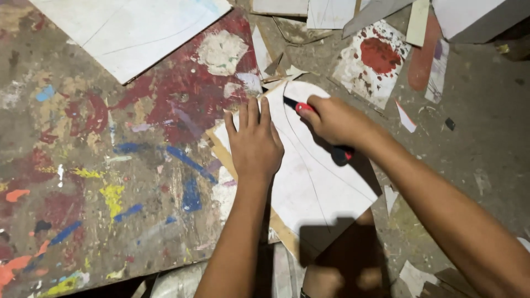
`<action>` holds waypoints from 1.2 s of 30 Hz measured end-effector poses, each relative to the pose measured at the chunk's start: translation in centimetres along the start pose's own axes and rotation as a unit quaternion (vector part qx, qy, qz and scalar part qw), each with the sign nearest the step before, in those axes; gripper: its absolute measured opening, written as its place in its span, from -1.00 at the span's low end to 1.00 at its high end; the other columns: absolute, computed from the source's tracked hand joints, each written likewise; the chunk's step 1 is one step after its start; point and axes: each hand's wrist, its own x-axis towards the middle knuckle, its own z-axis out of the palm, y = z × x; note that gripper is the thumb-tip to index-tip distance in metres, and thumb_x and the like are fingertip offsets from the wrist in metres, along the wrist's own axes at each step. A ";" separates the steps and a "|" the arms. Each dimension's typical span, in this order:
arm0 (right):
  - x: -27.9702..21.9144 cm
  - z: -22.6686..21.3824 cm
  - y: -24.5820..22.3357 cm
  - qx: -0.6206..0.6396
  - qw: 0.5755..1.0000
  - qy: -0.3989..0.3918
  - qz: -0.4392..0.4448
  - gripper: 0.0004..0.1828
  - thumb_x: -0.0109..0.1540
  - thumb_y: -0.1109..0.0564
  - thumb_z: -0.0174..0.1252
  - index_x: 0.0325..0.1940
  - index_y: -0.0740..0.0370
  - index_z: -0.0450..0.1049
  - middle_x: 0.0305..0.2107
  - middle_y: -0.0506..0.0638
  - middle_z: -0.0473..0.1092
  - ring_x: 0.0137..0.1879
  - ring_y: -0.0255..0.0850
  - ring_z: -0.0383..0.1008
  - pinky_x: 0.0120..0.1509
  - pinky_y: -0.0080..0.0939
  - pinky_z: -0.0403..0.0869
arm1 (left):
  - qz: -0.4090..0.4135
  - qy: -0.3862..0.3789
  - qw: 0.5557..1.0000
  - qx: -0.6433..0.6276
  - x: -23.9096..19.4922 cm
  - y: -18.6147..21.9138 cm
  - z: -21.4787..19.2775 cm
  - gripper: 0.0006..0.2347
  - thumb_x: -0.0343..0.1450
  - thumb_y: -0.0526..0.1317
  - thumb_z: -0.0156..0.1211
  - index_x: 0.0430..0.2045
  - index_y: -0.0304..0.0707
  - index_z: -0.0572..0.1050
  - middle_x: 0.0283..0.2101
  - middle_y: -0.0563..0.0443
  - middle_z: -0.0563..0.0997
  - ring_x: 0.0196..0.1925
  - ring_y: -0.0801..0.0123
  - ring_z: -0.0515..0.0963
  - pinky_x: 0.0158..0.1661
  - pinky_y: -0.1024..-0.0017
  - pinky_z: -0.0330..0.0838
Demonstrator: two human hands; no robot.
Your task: Sawing a curved shape out of a thin wooden board using a hand saw on a workbench.
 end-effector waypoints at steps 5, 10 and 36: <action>1.0 2.6 2.4 0.033 0.999 0.007 -0.010 -0.56 0.41 -0.05 -0.07 -0.01 0.42 0.48 -0.24 0.53 0.50 0.02 0.43 0.53 0.07 0.35 0.48 | -0.014 -0.057 0.998 0.011 -0.4 0.6 -0.5 -0.59 0.51 -0.19 -0.11 0.28 -0.26 0.41 0.33 -0.19 0.42 0.43 0.07 0.30 0.40 -0.12 -0.05; 5.2 6.0 5.7 0.094 0.993 0.035 0.060 -0.54 0.35 -0.20 0.01 -0.21 0.25 0.55 -0.45 0.24 0.52 -0.15 0.16 0.62 -0.13 0.08 0.55 | -0.029 -0.100 0.994 0.014 0.7 0.9 -0.8 -0.56 0.50 -0.17 -0.19 0.31 -0.24 0.34 0.36 -0.14 0.35 0.46 0.10 0.22 0.43 -0.09 -0.11; 2.0 6.3 4.0 0.196 0.974 0.043 0.101 -0.55 0.38 -0.15 -0.04 0.02 0.25 0.52 -0.35 0.34 0.53 -0.05 0.28 0.58 -0.01 0.15 0.52 | 0.041 -0.124 0.991 0.003 9.6 0.9 9.0 -0.62 0.53 0.04 -0.09 -0.27 -0.21 0.66 0.14 -0.01 0.49 0.38 0.16 0.28 0.34 0.01 0.03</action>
